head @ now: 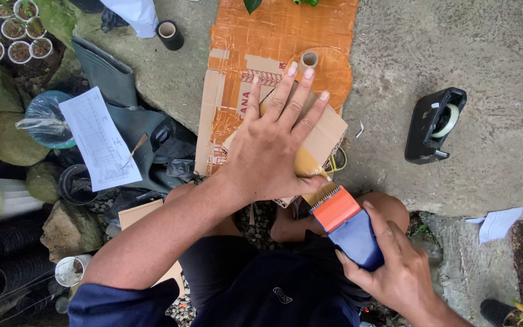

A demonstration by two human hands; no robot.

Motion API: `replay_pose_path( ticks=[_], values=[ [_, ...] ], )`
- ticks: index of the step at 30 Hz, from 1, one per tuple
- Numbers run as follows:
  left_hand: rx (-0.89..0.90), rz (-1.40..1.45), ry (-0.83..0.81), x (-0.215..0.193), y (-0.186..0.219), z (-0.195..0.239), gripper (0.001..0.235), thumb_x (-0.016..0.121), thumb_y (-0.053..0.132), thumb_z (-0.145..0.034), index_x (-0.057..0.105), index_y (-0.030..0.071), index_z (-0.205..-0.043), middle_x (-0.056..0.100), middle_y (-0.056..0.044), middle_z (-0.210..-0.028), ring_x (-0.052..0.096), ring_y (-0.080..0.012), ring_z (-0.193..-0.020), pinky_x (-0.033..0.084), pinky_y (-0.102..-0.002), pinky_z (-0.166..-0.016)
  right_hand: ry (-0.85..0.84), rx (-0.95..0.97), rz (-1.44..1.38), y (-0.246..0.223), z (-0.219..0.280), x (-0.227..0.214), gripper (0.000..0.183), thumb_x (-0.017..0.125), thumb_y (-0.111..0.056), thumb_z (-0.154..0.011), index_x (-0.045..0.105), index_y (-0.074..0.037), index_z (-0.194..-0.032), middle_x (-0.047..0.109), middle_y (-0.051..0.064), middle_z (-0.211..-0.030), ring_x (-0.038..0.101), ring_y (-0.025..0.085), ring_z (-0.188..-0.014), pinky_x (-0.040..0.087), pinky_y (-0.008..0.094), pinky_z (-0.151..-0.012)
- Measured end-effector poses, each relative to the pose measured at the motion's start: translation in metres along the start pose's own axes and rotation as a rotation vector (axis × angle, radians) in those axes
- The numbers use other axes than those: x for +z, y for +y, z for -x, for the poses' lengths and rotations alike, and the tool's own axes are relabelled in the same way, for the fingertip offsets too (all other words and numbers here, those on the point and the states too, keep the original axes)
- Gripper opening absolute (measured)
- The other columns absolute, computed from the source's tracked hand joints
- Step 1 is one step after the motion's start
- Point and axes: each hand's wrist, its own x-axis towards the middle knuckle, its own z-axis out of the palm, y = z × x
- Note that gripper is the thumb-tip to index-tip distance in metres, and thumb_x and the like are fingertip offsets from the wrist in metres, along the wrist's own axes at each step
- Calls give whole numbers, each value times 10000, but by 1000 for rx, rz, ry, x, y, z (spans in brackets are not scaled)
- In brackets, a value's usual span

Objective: The person cuts a piece of cardboard with scissors, folds it into a small box shape, and secures the edges with packing tape. The person then tapes the box closed and places it on the ground.

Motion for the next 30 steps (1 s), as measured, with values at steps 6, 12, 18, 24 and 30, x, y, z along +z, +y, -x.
replay_pose_path(
  ticks=[6, 12, 18, 24, 30],
  values=[
    [-7, -4, -16, -1, 1, 1, 1160, 750, 741, -665, 441, 22, -1520, 266, -304, -1605, 221, -462, -1515, 149, -773, -1161, -114, -31, -120, 2, -31, -18, 804, 843, -265, -677, 538, -5, -1374, 689, 244, -1194, 729, 376, -1033, 591, 417, -836],
    [-10, -19, 2, -1, -1, 1, 1141, 745, 722, -668, 445, 32, -1525, 269, -297, -1609, 228, -459, -1518, 160, -760, -1168, -139, 13, -158, 6, -31, -25, 810, 850, -247, -663, 540, -25, -1378, 677, 239, -1253, 708, 370, -1114, 574, 415, -883],
    [-17, -3, -2, 1, 0, 2, 1142, 724, 753, -689, 442, 36, -1532, 287, -293, -1606, 243, -438, -1520, 167, -747, -1181, -32, -55, -73, 14, -4, -13, 916, 876, -273, -625, 498, 30, -1402, 697, 223, -1094, 729, 349, -963, 582, 417, -828],
    [-9, 3, 1, 1, -1, 3, 1145, 715, 771, -696, 441, 34, -1528, 290, -291, -1604, 245, -428, -1520, 162, -753, -1180, -2, -112, 36, 18, 8, -10, 965, 893, -304, -601, 499, 62, -1403, 691, 215, -928, 728, 330, -806, 591, 421, -754],
    [-15, 2, -18, 0, 0, 2, 1169, 717, 782, -689, 418, 44, -1544, 268, -275, -1622, 227, -415, -1534, 164, -755, -1183, -45, -76, 61, 10, 0, -13, 930, 883, -304, -611, 521, 57, -1387, 706, 220, -911, 738, 340, -772, 592, 421, -724]
  ],
)
